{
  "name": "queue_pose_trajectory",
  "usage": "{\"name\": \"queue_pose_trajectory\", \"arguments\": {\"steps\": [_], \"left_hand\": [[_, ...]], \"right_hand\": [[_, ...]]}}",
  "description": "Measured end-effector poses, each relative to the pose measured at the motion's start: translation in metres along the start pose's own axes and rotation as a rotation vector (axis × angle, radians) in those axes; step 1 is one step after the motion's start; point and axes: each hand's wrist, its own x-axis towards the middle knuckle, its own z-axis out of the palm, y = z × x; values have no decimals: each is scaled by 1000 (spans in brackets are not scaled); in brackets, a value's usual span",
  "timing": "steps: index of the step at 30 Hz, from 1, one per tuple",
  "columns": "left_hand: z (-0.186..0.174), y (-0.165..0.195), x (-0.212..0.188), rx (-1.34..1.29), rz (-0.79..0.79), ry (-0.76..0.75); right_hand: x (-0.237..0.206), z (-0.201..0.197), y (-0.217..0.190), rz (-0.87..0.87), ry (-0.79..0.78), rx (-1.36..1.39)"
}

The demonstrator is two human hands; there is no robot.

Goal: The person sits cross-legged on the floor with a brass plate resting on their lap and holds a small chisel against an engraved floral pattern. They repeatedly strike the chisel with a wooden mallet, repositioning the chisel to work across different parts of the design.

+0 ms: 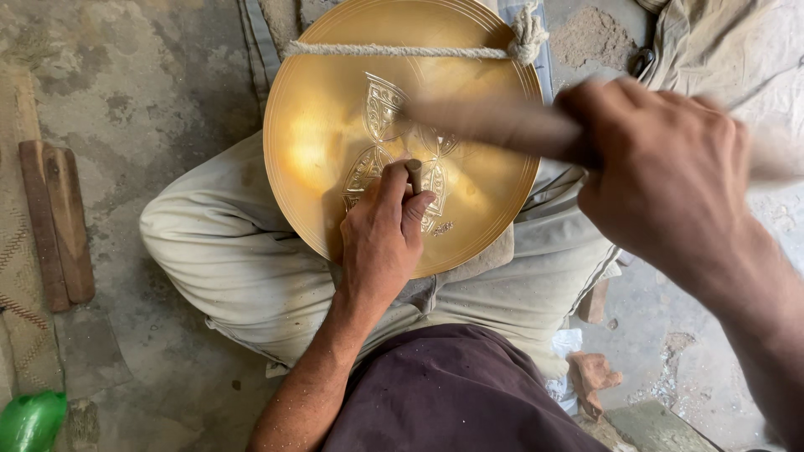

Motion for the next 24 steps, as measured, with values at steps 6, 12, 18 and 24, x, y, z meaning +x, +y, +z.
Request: {"name": "queue_pose_trajectory", "arguments": {"steps": [6, 12, 18, 24], "left_hand": [[0, 1, 4, -19, -11, -5], [-13, -2, 35, -187, 158, -76], [-6, -4, 74, -81, 401, -644], [3, 3, 85, 39, 356, -811]], "right_hand": [[-6, -8, -2, 18, -104, 9], [-57, 3, 27, 157, 5, 285], [-114, 58, 26, 794, -281, 660], [-137, 72, 5, 870, -97, 925]]}}
